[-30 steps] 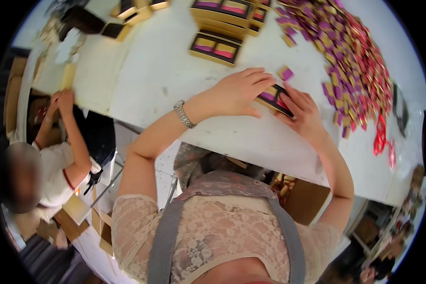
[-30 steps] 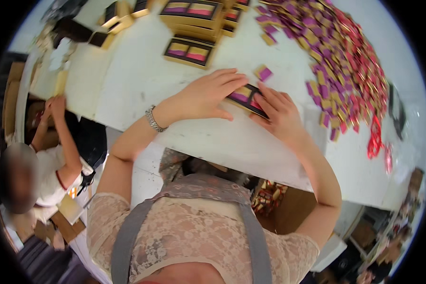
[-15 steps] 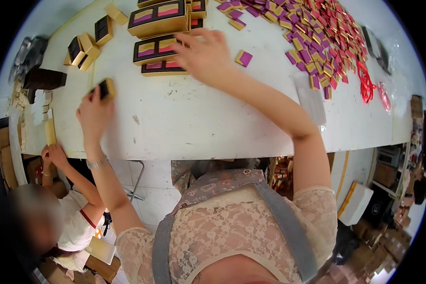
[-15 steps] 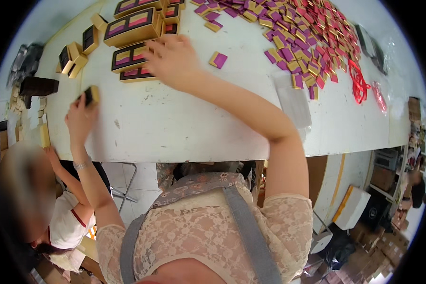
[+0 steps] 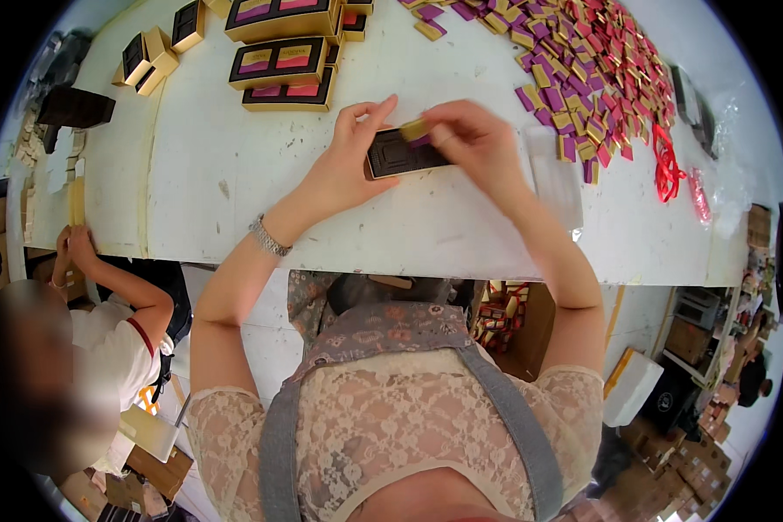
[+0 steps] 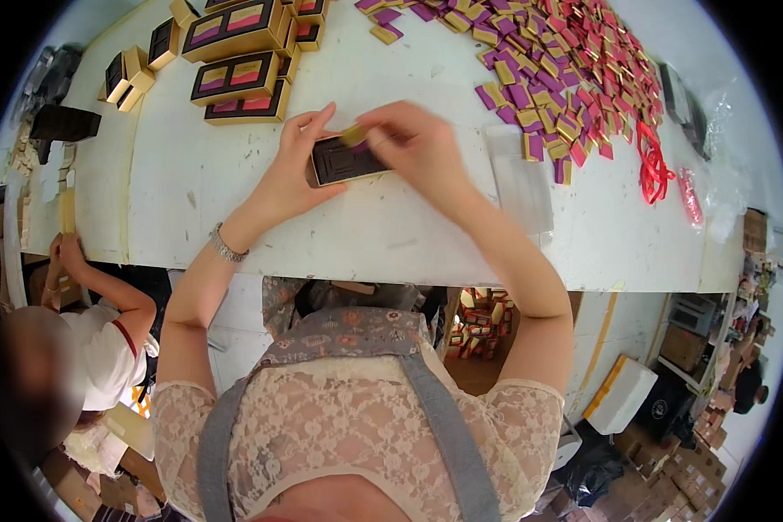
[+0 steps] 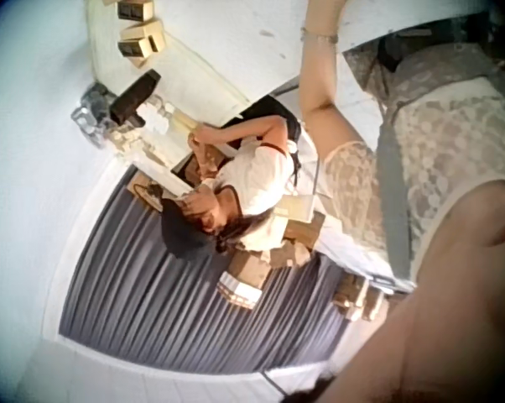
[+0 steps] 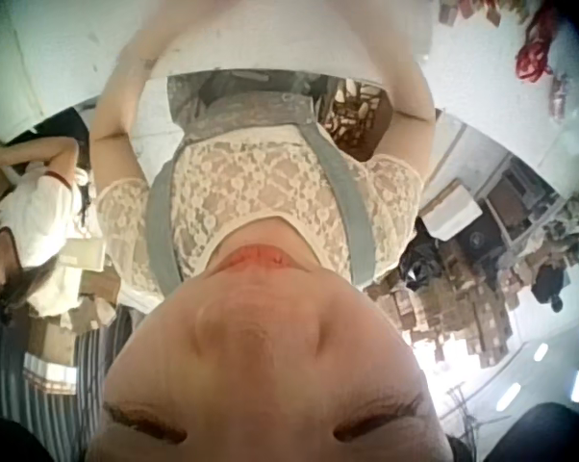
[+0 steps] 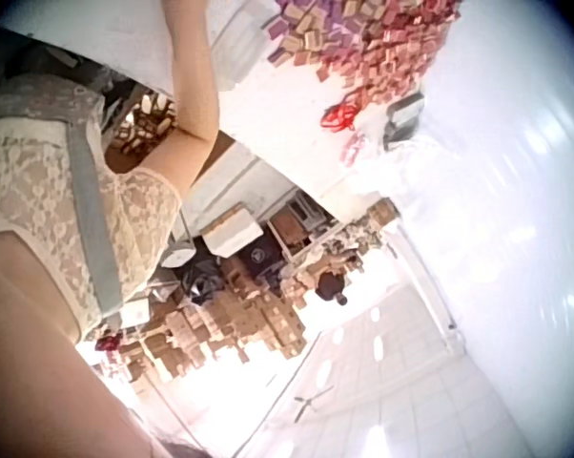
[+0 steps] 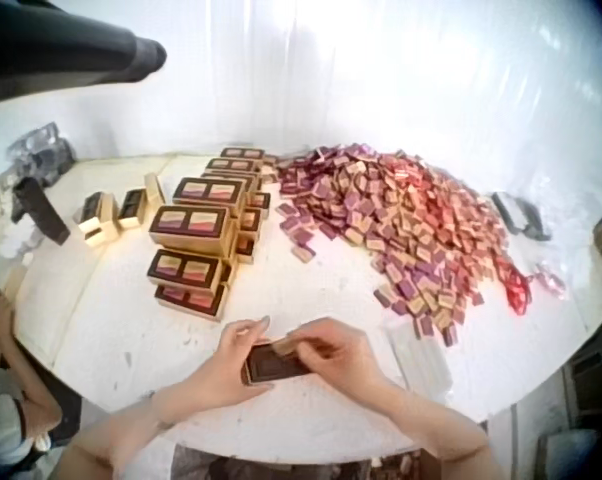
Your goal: The person assembles small rectangular cosmetic compacts by placing two colored inserts into a black tray, closing the tray with a gold lid, and securing it with a red ribbon. The person repeats this process multiple times, handling the inserts, trays, lids, and ribbons by hand.
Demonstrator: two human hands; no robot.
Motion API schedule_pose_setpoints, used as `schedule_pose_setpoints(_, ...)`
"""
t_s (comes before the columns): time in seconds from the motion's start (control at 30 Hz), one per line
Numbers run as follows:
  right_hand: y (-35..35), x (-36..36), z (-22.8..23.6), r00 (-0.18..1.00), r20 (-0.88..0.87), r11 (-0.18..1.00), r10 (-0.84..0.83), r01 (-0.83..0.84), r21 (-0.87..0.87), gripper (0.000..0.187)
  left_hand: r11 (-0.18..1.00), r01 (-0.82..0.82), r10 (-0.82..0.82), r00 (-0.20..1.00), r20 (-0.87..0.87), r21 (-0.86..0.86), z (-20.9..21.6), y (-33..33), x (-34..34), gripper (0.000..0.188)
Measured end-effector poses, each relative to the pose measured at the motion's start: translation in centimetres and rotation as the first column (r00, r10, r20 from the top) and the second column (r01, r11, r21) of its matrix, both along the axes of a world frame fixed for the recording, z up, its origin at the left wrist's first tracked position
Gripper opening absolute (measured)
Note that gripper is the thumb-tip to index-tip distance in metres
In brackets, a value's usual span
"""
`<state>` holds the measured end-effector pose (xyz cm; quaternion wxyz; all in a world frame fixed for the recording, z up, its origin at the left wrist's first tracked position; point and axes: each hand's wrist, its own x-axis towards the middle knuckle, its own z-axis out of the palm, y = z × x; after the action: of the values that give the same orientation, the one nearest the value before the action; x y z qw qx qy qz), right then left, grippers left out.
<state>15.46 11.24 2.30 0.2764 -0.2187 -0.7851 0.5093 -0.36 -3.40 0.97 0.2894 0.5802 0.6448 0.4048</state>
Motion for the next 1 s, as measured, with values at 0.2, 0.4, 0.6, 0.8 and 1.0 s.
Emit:
schedule_pose_setpoints(0.2, -0.9, -0.2, -1.8, 0.986, 0.026, 0.669, 0.162, -0.129, 0.732, 0.019, 0.996, 0.004, 0.003, 0.997, -0.073, 0.091, -1.1, 0.5, 0.2, 0.092)
schedule_pose_setpoints(0.4, 0.3, 1.6, -1.4, 0.972, 0.057, 0.568, 0.229, -0.181, 0.803, 0.015, 0.975, 0.139, -0.033, 0.861, -0.508, 0.172, -0.9, 1.2, 1.0, 0.071)
schedule_pose_setpoints(0.6, 17.2, 8.8, 0.7, 0.867, -0.053, 0.465, -0.496, 0.316, 0.827, 0.013, 0.977, 0.165, -0.029, 0.729, -0.683, 0.134, -0.7, 1.3, 1.1, 0.067)
schedule_pose_setpoints(0.8, 28.4, 17.4, -3.4, 0.565, 0.369, 0.471, -0.738, 0.040, 0.881, 0.022, 0.980, 0.024, 0.069, 0.891, -0.448, 0.197, -1.1, 0.6, 1.1, 0.057)
schedule_pose_setpoints(1.0, 31.6, 14.6, -1.3, 0.362, 0.449, 0.464, -0.817, -0.049, 0.884, 0.020, 0.950, 0.040, 0.147, 0.819, -0.554, 0.311, -0.7, 0.9, 0.4, 0.046)
